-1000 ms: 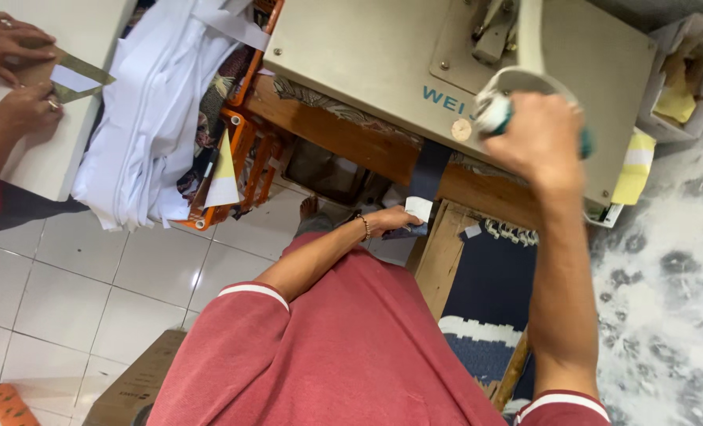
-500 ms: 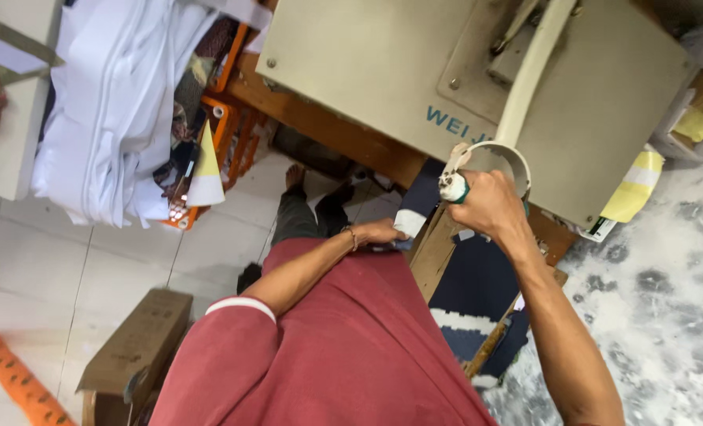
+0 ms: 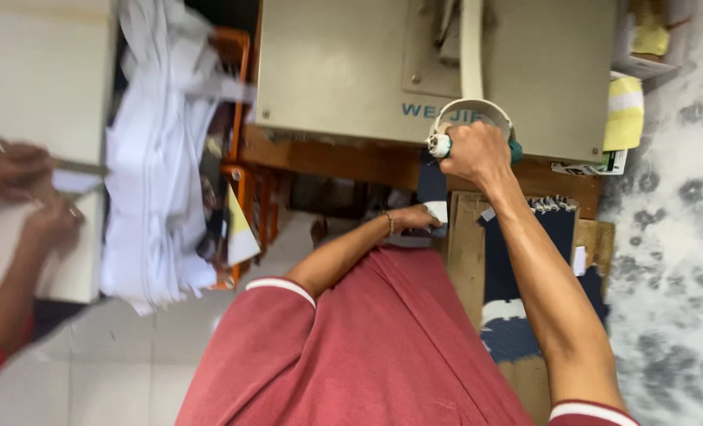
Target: The person assembles small white fabric pieces onto a dark blue fabric strip laid on a wooden board. They repeatedly pick up white pieces, place them along the strip, and press them down. The person also uses a heat press machine to bond the pieces, then returns to manual placement.
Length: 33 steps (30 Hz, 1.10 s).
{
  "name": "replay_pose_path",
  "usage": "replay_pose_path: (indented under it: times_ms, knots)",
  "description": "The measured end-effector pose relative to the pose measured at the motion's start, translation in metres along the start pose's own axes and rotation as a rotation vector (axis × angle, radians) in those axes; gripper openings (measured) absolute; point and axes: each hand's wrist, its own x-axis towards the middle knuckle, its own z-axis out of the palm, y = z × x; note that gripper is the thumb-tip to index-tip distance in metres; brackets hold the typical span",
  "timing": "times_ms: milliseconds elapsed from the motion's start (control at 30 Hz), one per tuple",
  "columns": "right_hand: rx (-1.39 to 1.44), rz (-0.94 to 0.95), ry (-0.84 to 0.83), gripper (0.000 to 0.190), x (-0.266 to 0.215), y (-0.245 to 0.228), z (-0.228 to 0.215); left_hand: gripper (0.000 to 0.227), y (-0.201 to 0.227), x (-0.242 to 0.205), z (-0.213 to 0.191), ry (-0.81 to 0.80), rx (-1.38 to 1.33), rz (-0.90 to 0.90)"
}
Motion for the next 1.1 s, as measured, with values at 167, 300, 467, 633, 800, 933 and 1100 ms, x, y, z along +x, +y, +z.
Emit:
replay_pose_path:
  times_ms: [167,300,467,633,800,933,1100]
  knots:
    - [-0.022,0.023,0.025,0.027,-0.009,-0.004,-0.013,0.057,-0.032,0.0,0.015,0.014,-0.004,-0.021]
    - [0.002,-0.06,0.037,0.028,-0.008,0.007,-0.009,0.049,-0.04,-0.014,0.024,0.017,-0.025,-0.024]
    - [0.043,-0.065,-0.153,0.025,-0.004,0.023,-0.004,0.046,-0.021,-0.038,0.04,0.014,-0.078,0.024]
    - [0.032,-0.223,-0.124,0.027,0.001,0.026,0.033,0.044,0.0,-0.063,0.046,0.067,-0.094,0.103]
    - [-0.051,-0.475,0.067,0.047,0.031,0.017,0.054,0.047,0.003,-0.07,0.041,0.113,-0.106,0.14]
    - [0.104,-0.225,-0.216,0.026,0.0,0.018,0.054,0.049,-0.014,-0.075,0.077,0.118,-0.17,0.103]
    - [0.128,-0.298,-0.085,0.021,0.009,0.015,0.051,0.051,-0.027,-0.075,0.044,0.2,-0.06,0.039]
